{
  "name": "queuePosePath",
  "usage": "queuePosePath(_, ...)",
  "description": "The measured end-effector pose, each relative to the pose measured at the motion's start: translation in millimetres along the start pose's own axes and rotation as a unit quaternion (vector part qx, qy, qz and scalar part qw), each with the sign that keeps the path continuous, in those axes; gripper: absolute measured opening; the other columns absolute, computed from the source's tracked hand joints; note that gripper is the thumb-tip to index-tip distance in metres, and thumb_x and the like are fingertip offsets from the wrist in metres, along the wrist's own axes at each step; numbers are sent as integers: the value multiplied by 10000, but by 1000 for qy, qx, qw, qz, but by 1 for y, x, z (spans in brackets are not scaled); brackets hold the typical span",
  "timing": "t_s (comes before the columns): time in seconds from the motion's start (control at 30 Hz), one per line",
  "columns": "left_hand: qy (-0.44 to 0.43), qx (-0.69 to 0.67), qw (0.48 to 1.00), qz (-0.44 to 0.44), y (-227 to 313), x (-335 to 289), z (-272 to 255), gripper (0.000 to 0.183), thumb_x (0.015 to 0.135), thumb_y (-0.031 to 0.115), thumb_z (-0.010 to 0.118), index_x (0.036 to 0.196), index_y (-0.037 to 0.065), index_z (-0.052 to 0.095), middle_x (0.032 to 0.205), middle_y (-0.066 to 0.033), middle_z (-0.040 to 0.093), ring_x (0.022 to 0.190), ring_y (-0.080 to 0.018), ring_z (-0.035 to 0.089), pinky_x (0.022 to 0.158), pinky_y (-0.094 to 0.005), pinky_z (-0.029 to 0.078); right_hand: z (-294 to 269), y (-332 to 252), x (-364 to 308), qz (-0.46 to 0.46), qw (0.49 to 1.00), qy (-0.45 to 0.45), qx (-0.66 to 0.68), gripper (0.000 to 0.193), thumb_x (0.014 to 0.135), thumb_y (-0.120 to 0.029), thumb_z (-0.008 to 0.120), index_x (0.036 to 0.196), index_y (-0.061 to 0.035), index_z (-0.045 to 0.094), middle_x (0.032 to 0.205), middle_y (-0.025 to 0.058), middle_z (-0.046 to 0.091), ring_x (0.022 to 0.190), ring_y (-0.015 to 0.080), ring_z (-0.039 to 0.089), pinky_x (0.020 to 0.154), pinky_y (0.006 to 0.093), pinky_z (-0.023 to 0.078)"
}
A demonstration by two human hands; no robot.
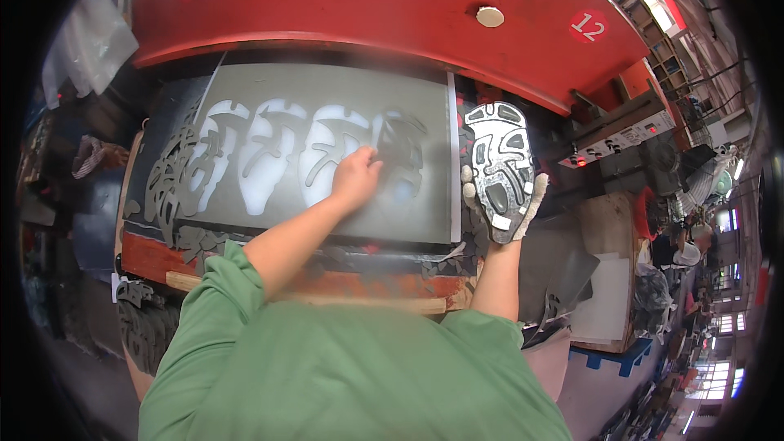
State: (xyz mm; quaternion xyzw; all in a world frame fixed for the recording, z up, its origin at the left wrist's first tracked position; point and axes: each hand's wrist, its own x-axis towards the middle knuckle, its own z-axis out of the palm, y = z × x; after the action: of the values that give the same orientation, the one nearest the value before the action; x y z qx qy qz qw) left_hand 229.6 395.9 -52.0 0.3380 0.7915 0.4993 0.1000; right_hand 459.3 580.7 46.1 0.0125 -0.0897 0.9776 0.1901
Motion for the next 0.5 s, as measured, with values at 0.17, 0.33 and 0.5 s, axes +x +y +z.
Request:
queuePosePath(0.17, -32, 0, 999, -16, -1, 4, -2, 261, 922, 169, 711, 1119, 9, 649, 878, -159, 696, 799, -294, 674, 737, -394, 530, -16, 13, -13, 56, 989, 119, -73, 896, 857, -685, 641, 1528, -136, 414, 1423, 306, 494, 1144, 546, 568, 851, 614, 579)
queuePosePath(0.33, -14, -10, 1000, 3, -1, 1, -3, 256, 923, 163, 711, 1117, 7, 651, 889, -152, 698, 795, -285, 670, 739, -386, 530, -29, 3, -15, 35, 994, 98, -35, 921, 872, -633, 658, 1553, -98, 343, 1456, 339, 445, 1189, 606, 527, 895, 677, 556)
queuePosePath(0.5, -29, -43, 999, -14, 1, 1, -5, 278, 909, 165, 699, 1126, -4, 659, 1006, -222, 714, 942, -392, 687, 828, -454, 539, -29, 2, -14, 11, 987, 107, -118, 867, 791, -449, 768, 1487, -47, 445, 1376, 359, 503, 1200, 604, 529, 897, 713, 535)
